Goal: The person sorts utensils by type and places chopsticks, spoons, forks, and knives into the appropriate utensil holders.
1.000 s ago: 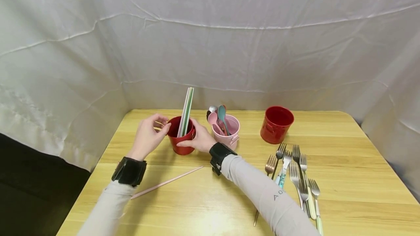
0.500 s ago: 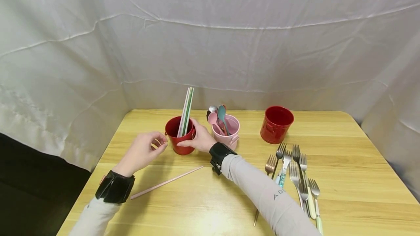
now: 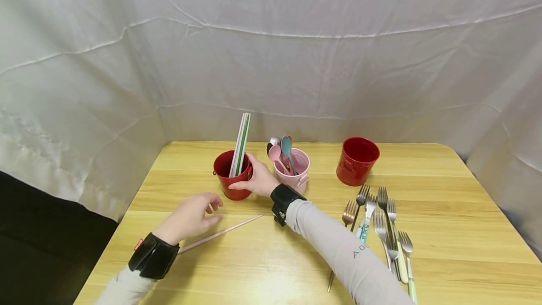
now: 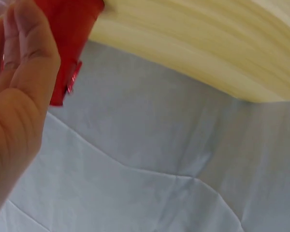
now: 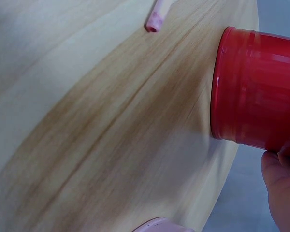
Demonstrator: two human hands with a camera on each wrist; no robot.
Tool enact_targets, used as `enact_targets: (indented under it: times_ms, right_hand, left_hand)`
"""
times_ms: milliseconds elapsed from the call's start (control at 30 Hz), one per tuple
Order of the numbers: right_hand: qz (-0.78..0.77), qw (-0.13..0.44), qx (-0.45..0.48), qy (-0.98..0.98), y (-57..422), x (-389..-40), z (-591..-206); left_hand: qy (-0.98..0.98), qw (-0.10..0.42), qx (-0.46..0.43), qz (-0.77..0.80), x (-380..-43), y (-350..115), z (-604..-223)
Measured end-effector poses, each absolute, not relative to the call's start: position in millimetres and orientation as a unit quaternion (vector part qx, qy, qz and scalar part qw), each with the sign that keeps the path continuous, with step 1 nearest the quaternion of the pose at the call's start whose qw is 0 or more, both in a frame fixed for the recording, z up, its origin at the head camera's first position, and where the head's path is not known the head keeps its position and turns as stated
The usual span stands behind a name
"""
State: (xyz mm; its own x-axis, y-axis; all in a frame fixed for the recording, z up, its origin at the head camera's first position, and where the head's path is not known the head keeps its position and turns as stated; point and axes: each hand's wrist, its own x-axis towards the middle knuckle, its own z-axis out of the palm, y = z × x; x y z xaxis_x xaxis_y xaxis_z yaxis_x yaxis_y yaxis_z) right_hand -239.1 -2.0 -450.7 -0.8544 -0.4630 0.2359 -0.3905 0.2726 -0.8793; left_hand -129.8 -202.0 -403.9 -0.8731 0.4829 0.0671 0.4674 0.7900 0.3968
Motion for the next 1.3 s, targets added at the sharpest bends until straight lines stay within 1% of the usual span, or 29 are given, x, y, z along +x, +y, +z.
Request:
enact_targets:
  times_ms: [133,400,633,900,1300]
  right_hand:
    - [-0.540,0.026,-0.277,0.795,-2,-239,-451]
    - [-0.544,0.027,-0.279,0.791,-2,-238,-450]
    - [-0.544,0.039,-0.265,0.795,-2,-238,-449]
    - [-0.540,0.039,-0.262,0.799,-2,-238,-449]
    - [-0.538,0.038,-0.268,0.798,-1,-237,-448]
  left_hand:
    - [0.948,0.038,0.253,0.191,-126,-198,-410]
    - [0.950,0.038,0.266,0.156,-121,-196,-420]
    - [0.956,0.077,0.243,0.148,-116,-193,-425]
    - [0.963,0.111,0.204,0.133,-109,-189,-432]
    - [0.970,0.094,0.193,0.112,-108,-187,-442]
